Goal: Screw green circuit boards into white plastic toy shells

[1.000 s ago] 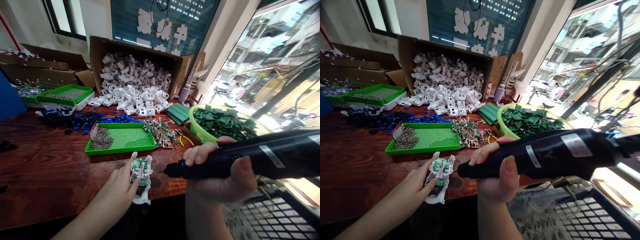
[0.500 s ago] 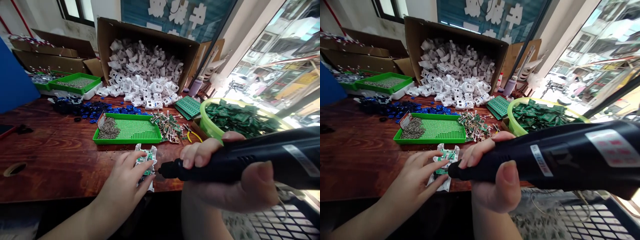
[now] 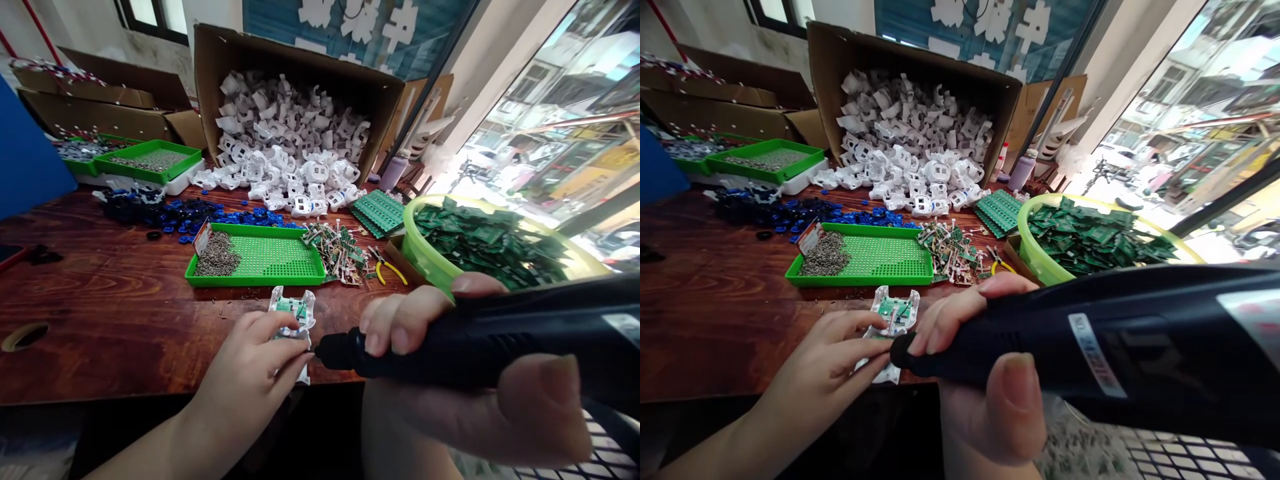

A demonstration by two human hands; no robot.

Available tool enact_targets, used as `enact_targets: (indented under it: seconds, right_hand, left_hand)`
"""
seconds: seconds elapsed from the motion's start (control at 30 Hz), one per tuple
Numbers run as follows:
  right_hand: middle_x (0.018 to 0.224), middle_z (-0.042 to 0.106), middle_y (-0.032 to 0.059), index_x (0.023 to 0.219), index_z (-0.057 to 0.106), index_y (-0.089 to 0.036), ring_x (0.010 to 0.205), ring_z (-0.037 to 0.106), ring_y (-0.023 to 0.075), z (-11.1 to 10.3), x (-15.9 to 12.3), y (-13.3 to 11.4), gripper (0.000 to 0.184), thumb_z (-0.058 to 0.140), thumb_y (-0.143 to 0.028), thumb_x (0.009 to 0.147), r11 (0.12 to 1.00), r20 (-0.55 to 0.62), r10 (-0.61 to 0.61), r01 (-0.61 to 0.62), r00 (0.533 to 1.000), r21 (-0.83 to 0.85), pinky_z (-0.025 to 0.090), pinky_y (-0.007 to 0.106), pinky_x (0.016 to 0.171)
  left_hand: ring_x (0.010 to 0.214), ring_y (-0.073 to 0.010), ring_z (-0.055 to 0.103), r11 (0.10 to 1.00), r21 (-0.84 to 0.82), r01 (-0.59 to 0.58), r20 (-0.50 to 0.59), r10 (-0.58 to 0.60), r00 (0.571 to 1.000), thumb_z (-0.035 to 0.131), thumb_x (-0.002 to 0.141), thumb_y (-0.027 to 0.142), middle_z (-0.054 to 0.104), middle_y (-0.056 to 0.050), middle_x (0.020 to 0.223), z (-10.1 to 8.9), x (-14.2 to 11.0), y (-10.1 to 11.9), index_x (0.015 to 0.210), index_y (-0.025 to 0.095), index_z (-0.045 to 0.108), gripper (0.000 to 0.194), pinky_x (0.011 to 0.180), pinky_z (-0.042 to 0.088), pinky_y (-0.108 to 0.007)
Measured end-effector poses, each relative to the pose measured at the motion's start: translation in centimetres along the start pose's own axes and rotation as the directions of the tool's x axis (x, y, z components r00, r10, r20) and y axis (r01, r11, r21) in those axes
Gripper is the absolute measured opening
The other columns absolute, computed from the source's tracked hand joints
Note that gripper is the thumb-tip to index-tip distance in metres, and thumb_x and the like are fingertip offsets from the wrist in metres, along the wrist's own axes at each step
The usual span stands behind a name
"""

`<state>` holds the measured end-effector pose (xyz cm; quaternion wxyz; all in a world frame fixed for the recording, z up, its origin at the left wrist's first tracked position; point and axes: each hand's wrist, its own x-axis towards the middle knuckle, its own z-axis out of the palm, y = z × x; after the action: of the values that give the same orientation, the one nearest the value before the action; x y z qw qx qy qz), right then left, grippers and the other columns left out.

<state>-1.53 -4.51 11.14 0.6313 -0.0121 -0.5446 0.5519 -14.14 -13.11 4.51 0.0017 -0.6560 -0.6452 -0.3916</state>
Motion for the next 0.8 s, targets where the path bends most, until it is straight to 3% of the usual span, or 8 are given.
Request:
enact_targets:
  seconds: [0.07,0.1,0.2,0.27,0.37,0.53,0.7,0.8]
  right_hand:
    - [0.056,0.057,-0.0019,0.095,0.05,-0.017,0.045,0.053,0.0144,0.1,-0.2,0.0,0.027,0.049,-0.041,0.081,1.0,0.004,0.001,0.0,1.0,-0.019,0.045,0.032,0.047]
    - [0.056,0.057,-0.002,0.095,0.05,-0.018,0.045,0.053,0.0144,0.1,-0.2,0.0,0.026,0.049,-0.04,0.081,1.0,-0.003,-0.001,0.0,1.0,-0.026,0.045,0.031,0.047]
    - [0.055,0.058,-0.0021,0.094,0.052,-0.018,0.045,0.053,0.014,0.0,0.1,0.5,0.026,0.052,-0.039,0.08,0.999,-0.024,-0.018,0.017,1.0,-0.04,0.045,0.03,0.047]
    - [0.054,0.058,-0.0021,0.094,0.054,-0.017,0.044,0.053,0.0138,-0.1,0.5,1.0,0.025,0.053,-0.038,0.079,0.998,-0.01,-0.043,0.043,0.999,-0.034,0.045,0.03,0.046]
    - [0.054,0.058,-0.0018,0.093,0.054,-0.016,0.043,0.052,0.0137,-0.3,1.2,2.0,0.024,0.053,-0.035,0.078,0.998,0.008,-0.063,0.063,0.998,-0.021,0.045,0.029,0.044]
    - [0.052,0.056,-0.0027,0.091,0.054,-0.015,0.04,0.05,0.0132,-0.8,1.8,2.8,0.023,0.052,-0.034,0.077,0.996,-0.044,-0.083,0.08,0.996,-0.049,0.043,0.028,0.041]
    - [0.053,0.057,-0.0032,0.092,0.054,-0.016,0.041,0.05,0.0136,-1.5,1.9,2.4,0.026,0.053,-0.038,0.078,0.997,-0.017,-0.059,0.057,0.998,-0.057,0.044,0.029,0.042]
    - [0.057,0.059,-0.0034,0.095,0.054,-0.017,0.045,0.053,0.0141,-1.8,1.9,2.3,0.025,0.052,-0.037,0.08,0.998,-0.01,-0.049,0.048,0.999,-0.051,0.046,0.031,0.047]
  left_hand:
    - [0.098,-0.0246,0.053,0.996,0.013,0.088,0.078,-0.088,0.993,0.058,0.081,0.026,0.061,-0.006,0.106,-0.1,-0.1,-0.2,0.095,0.024,0.067,0.016,0.085,0.045,-0.041]
    - [0.102,-0.0264,0.051,0.986,0.033,0.164,0.105,-0.166,0.98,0.061,0.079,0.031,0.058,-0.007,0.111,-0.2,-0.2,-0.4,0.102,0.022,0.063,0.025,0.088,0.044,-0.043]
    - [0.11,-0.0314,0.044,0.897,0.111,0.428,0.109,-0.439,0.892,0.061,0.071,0.054,0.05,-0.016,0.117,-0.3,-0.3,-1.3,0.119,0.01,0.049,0.065,0.094,0.039,-0.049]
    - [0.114,-0.0339,0.04,0.847,0.149,0.51,0.139,-0.529,0.837,0.053,0.07,0.064,0.047,-0.018,0.119,-0.1,-0.2,-1.9,0.122,0.008,0.045,0.077,0.096,0.036,-0.052]
    - [0.116,-0.0372,0.035,0.831,0.193,0.522,0.195,-0.554,0.81,0.053,0.068,0.066,0.043,-0.018,0.121,0.6,0.3,-2.3,0.124,0.008,0.046,0.081,0.097,0.033,-0.054]
    - [0.116,-0.0392,0.034,0.823,0.202,0.531,0.164,-0.563,0.81,0.06,0.065,0.055,0.042,-0.017,0.126,2.3,1.0,-2.3,0.124,0.013,0.049,0.074,0.097,0.031,-0.054]
    - [0.126,-0.0383,0.028,0.803,0.195,0.562,0.126,-0.589,0.798,0.05,0.077,0.035,0.031,-0.017,0.139,3.6,0.8,-2.4,0.121,0.012,0.048,0.049,0.102,0.027,-0.053]
    - [0.128,-0.0387,0.028,0.788,0.186,0.587,0.117,-0.611,0.783,0.046,0.079,0.028,0.03,-0.019,0.142,4.0,0.8,-2.1,0.124,0.01,0.043,0.049,0.101,0.028,-0.056]
